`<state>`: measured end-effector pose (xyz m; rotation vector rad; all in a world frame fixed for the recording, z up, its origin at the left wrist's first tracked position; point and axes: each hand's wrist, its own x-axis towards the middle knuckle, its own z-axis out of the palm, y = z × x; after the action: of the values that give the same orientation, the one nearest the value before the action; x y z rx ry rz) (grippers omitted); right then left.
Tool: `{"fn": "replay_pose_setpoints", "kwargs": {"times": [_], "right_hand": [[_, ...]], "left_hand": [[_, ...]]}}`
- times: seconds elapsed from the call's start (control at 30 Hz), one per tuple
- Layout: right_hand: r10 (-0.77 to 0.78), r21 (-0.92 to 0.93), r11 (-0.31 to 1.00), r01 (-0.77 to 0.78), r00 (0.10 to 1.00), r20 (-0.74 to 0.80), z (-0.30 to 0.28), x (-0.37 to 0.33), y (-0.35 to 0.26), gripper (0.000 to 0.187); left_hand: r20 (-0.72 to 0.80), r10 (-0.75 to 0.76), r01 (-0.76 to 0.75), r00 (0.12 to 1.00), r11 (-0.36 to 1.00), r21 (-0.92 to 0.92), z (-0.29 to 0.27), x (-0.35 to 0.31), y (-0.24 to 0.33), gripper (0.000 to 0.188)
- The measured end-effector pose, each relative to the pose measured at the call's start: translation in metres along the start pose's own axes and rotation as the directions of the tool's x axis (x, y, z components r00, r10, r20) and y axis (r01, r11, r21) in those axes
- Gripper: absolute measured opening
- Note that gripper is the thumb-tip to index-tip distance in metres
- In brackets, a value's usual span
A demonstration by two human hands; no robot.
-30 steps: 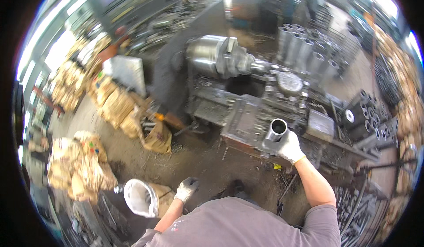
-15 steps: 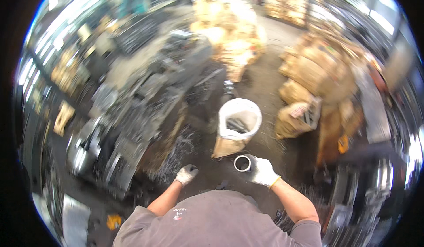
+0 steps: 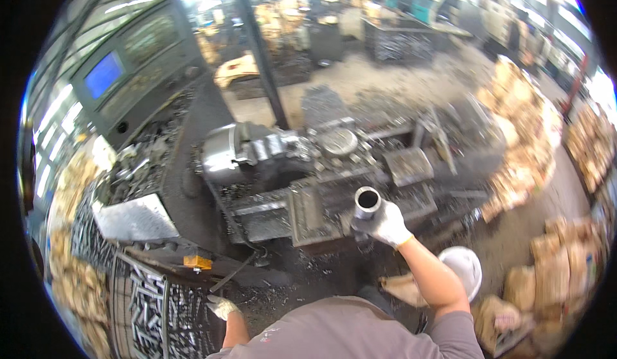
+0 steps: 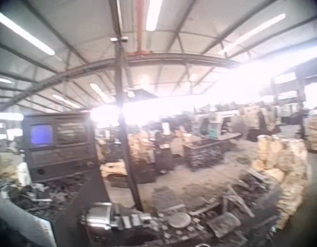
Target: The person operates a metal turning machine in a workshop, repeatedly loading cylindrical metal tubes into the chuck, securing them, and then removing the processed parts. The person places the finished metal tubes into a nearby wire basket.
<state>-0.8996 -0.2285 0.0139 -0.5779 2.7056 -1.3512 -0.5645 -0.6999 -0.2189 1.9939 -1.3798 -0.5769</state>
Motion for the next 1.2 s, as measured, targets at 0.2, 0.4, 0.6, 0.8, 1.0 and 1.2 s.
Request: {"fn": "replay_pose_setpoints", "kwargs": {"times": [0.2, 0.4, 0.6, 0.8, 1.0, 1.2], "right_hand": [[-0.112, -0.288, 0.942, 0.174, 0.969, 0.220, -0.008, 0.034, 0.034, 0.065], [-0.455, -0.045, 0.858, 0.512, 0.797, 0.398, -0.116, 0.082, -0.015, 0.036], [-0.694, -0.121, 0.612, 0.782, 0.603, 0.393, -0.073, 0.184, -0.133, 0.029], [0.151, -0.556, 0.273, 0.785, 0.536, 0.831, 0.054, 0.304, -0.189, 0.049], [-0.163, -0.201, 0.626, 0.754, 0.378, 0.911, 0.071, 0.349, -0.147, 0.037], [0.140, -0.598, 0.762, -0.247, 0.966, -0.219, -0.101, 0.470, 0.087, 0.038]], "left_hand": [[-0.110, 0.468, -0.465, 0.877, 0.884, 0.055, -0.040, -0.003, 0.076, 0.047], [0.031, 0.537, -0.532, 0.843, 0.841, -0.100, -0.016, 0.023, 0.068, 0.040], [0.530, 0.189, 0.365, 0.827, 0.537, -0.761, 0.010, 0.046, 0.048, 0.050], [0.100, 0.859, -0.765, 0.503, 0.496, -0.410, 0.034, -0.152, 0.246, 0.062], [0.160, 0.985, -0.998, -0.063, -0.061, -0.016, 0.051, -0.135, 0.429, 0.092], [0.116, 0.959, -0.965, -0.260, -0.255, -0.060, 0.057, -0.145, 0.489, 0.083]]}}
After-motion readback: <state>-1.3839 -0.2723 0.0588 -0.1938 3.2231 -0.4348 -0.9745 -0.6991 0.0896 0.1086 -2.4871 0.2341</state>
